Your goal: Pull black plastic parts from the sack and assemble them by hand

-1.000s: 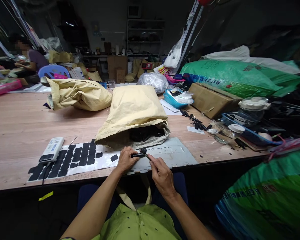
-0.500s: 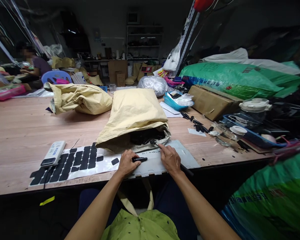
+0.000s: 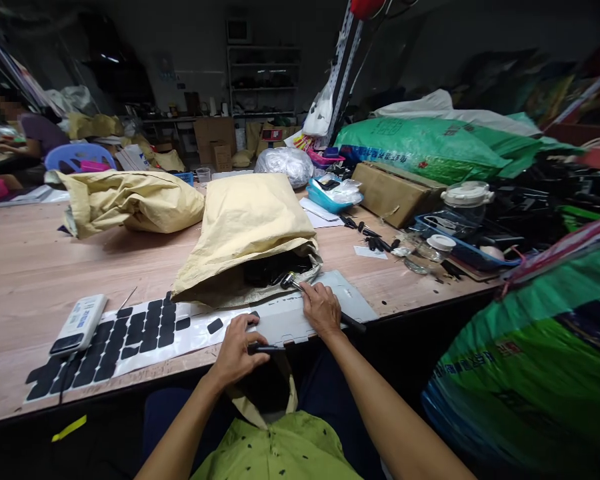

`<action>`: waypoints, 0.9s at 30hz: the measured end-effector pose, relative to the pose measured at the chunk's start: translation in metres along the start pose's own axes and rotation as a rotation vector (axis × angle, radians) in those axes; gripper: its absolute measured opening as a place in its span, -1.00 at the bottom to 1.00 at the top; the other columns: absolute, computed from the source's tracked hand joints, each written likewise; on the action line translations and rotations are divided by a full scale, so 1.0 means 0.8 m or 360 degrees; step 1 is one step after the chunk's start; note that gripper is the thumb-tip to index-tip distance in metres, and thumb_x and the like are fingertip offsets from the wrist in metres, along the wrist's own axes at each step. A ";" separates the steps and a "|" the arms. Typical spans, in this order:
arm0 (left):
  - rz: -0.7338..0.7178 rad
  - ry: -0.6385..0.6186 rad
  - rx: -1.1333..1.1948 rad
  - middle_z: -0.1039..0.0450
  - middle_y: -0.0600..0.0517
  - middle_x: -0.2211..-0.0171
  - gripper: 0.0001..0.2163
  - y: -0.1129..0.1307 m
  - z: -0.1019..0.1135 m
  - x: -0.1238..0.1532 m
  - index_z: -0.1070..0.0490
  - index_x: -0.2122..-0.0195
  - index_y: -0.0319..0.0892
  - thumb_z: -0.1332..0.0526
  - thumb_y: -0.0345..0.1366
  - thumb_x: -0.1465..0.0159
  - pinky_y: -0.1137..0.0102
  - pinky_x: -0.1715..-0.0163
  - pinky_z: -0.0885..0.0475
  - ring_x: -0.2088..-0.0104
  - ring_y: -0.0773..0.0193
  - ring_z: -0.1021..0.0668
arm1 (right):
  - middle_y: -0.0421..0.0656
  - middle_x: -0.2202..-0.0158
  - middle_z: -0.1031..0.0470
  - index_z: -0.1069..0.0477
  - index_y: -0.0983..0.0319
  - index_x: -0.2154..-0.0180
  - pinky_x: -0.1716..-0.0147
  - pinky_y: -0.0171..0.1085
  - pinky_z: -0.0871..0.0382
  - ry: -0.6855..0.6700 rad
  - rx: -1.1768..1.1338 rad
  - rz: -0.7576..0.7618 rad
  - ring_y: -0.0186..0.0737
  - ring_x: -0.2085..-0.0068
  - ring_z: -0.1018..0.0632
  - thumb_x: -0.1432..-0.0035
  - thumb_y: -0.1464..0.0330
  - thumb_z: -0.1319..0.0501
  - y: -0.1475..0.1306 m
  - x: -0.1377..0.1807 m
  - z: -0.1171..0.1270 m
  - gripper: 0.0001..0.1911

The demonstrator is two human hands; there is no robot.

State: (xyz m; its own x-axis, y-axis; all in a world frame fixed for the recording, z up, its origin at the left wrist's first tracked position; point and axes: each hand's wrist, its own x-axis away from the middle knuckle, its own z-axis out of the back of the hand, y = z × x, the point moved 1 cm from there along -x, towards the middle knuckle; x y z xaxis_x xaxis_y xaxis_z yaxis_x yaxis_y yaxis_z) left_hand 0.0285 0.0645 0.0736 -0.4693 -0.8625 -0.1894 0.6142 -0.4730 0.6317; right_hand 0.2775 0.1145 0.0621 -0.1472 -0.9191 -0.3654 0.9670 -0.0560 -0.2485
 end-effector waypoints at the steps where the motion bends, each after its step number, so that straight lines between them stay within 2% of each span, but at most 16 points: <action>1: -0.0031 -0.0009 -0.0041 -0.31 -0.05 -0.16 -0.80 0.002 -0.004 0.014 -0.61 0.31 -0.01 -0.46 -0.32 0.00 0.02 -0.15 -0.26 -0.18 -0.10 -0.32 | -0.12 0.24 -0.44 -0.48 0.07 -0.02 0.26 -0.24 -0.07 0.0001 0.0003 -0.0004 -0.17 0.20 -0.32 -0.26 0.36 -0.14 0.000 0.000 0.000 -0.68; 4: -0.0092 -0.0040 -0.0232 -0.07 -0.04 -0.36 -0.76 0.008 -0.022 0.055 -0.60 0.31 -0.02 -0.48 -0.36 0.03 -0.14 -0.23 -0.13 -0.31 -0.25 -0.16 | -0.12 0.24 -0.44 -0.49 0.07 -0.02 0.26 -0.24 -0.07 0.0007 0.0005 -0.0013 -0.17 0.21 -0.32 -0.25 0.36 -0.14 0.000 0.001 -0.002 -0.68; 7: -0.0116 -0.0045 -0.0426 0.08 -0.03 -0.42 -0.79 0.011 -0.044 0.080 -0.56 0.33 -0.06 -0.42 -0.45 -0.01 -0.23 -0.25 -0.05 -0.37 -0.29 -0.03 | -0.12 0.24 -0.44 -0.49 0.07 -0.02 0.26 -0.24 -0.07 0.0005 0.0011 -0.0018 -0.17 0.21 -0.32 -0.25 0.36 -0.14 0.000 0.001 -0.002 -0.67; 11: -0.0092 0.0029 -0.0550 0.06 -0.05 -0.42 -0.80 0.014 -0.061 0.091 -0.53 0.28 -0.08 -0.37 -0.46 -0.07 -0.23 -0.26 -0.05 -0.38 -0.27 -0.02 | -0.11 0.23 -0.44 -0.48 0.07 -0.04 0.26 -0.24 -0.06 0.0000 0.0018 -0.0024 -0.17 0.21 -0.33 -0.26 0.36 -0.14 -0.001 0.001 -0.002 -0.67; 15: -0.0108 0.0139 -0.0479 -0.04 -0.08 -0.38 -0.83 0.026 -0.053 0.084 -0.53 0.27 -0.06 -0.39 -0.31 -0.09 -0.24 -0.23 -0.09 -0.35 -0.29 -0.07 | -0.12 0.24 -0.44 -0.47 0.07 -0.04 0.26 -0.24 -0.06 0.0008 0.0032 -0.0012 -0.18 0.21 -0.33 -0.27 0.36 -0.14 -0.002 0.002 0.000 -0.68; 17: -0.0133 0.0230 -0.0419 -0.21 -0.12 -0.29 -0.90 0.031 -0.040 0.065 -0.52 0.28 -0.07 -0.34 -0.26 -0.17 -0.16 -0.20 -0.17 -0.28 -0.21 -0.22 | -0.12 0.24 -0.43 -0.48 0.07 -0.03 0.27 -0.24 -0.06 0.0012 0.0030 -0.0004 -0.18 0.21 -0.33 -0.27 0.36 -0.14 -0.003 0.002 0.000 -0.68; 20: -0.0108 0.0366 -0.0298 -0.48 -0.11 -0.01 -0.89 0.028 -0.015 0.011 -0.52 0.22 -0.07 -0.21 -0.26 -0.29 0.04 -0.10 -0.31 -0.06 0.00 -0.45 | -0.11 0.24 -0.43 -0.48 0.07 -0.02 0.26 -0.24 -0.07 0.0028 0.0001 -0.0005 -0.17 0.21 -0.33 -0.26 0.36 -0.14 -0.003 0.002 0.001 -0.69; 23: 0.0073 0.0469 -0.0259 -0.52 -0.08 0.08 -0.82 0.007 0.007 -0.060 -0.51 0.12 -0.09 -0.17 -0.28 -0.30 0.13 -0.02 -0.36 0.03 0.05 -0.48 | -0.11 0.24 -0.44 -0.48 0.08 -0.02 0.25 -0.24 -0.08 0.0014 -0.0017 -0.0014 -0.17 0.20 -0.33 -0.25 0.36 -0.15 -0.003 0.001 0.002 -0.68; 27: 0.0359 0.0306 -0.0130 -0.52 -0.07 0.05 -0.75 -0.030 0.018 -0.134 -0.50 0.03 -0.11 -0.20 -0.33 -0.27 0.22 -0.02 -0.39 0.04 0.09 -0.52 | -0.11 0.23 -0.45 -0.47 0.07 -0.04 0.24 -0.25 -0.09 -0.0017 -0.0026 -0.0016 -0.17 0.18 -0.34 -0.25 0.38 -0.15 -0.003 0.000 0.003 -0.66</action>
State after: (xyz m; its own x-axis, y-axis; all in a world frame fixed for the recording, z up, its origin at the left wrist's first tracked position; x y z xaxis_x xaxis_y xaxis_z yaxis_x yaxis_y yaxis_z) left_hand 0.0549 0.1711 0.0895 -0.1916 -0.9620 -0.1947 0.7418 -0.2719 0.6130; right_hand 0.2759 0.1137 0.0648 -0.1545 -0.9227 -0.3531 0.9619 -0.0590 -0.2669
